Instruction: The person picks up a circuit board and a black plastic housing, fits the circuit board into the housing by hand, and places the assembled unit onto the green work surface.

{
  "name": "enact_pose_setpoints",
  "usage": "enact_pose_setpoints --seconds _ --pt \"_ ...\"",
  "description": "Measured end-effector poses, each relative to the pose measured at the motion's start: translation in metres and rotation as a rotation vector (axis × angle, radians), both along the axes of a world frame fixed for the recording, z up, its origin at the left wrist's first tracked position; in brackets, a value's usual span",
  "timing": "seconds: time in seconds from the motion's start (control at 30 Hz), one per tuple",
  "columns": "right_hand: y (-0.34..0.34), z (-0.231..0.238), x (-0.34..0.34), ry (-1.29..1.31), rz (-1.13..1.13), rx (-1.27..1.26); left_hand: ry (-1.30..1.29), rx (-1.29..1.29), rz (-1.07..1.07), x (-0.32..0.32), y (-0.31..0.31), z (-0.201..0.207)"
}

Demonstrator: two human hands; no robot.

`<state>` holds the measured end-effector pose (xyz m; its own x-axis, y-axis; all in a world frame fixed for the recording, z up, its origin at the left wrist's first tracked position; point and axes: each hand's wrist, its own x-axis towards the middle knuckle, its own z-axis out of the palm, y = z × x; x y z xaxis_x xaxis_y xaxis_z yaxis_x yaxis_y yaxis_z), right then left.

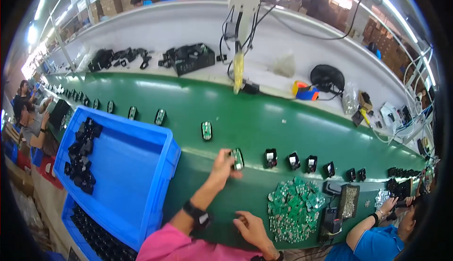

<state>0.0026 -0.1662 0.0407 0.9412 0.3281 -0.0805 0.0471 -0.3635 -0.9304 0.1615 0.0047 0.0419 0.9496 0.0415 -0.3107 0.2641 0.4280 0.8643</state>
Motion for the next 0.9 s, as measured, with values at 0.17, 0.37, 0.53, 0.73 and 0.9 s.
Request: enact_pose_setpoints --seconds 0.17,0.37,0.53,0.73,0.9 --pt "-0.001 0.003 0.004 -0.089 0.134 -0.128 0.105 -0.438 -0.044 0.041 0.02 0.007" --pt "-0.008 -0.003 0.007 -0.005 0.095 -0.086 0.098 -0.248 -0.052 0.055 0.006 -0.002" --pt "-0.008 -0.011 0.01 -0.08 0.153 -0.104 -0.263 0.622 0.089 0.09 0.01 -0.024" --pt "-0.015 -0.013 0.011 -0.06 0.194 -0.033 -0.457 1.179 0.067 0.113 0.037 -0.06" --pt "-0.026 -0.019 0.009 -0.093 0.165 0.029 -0.635 1.335 0.088 0.071 -0.022 -0.008"
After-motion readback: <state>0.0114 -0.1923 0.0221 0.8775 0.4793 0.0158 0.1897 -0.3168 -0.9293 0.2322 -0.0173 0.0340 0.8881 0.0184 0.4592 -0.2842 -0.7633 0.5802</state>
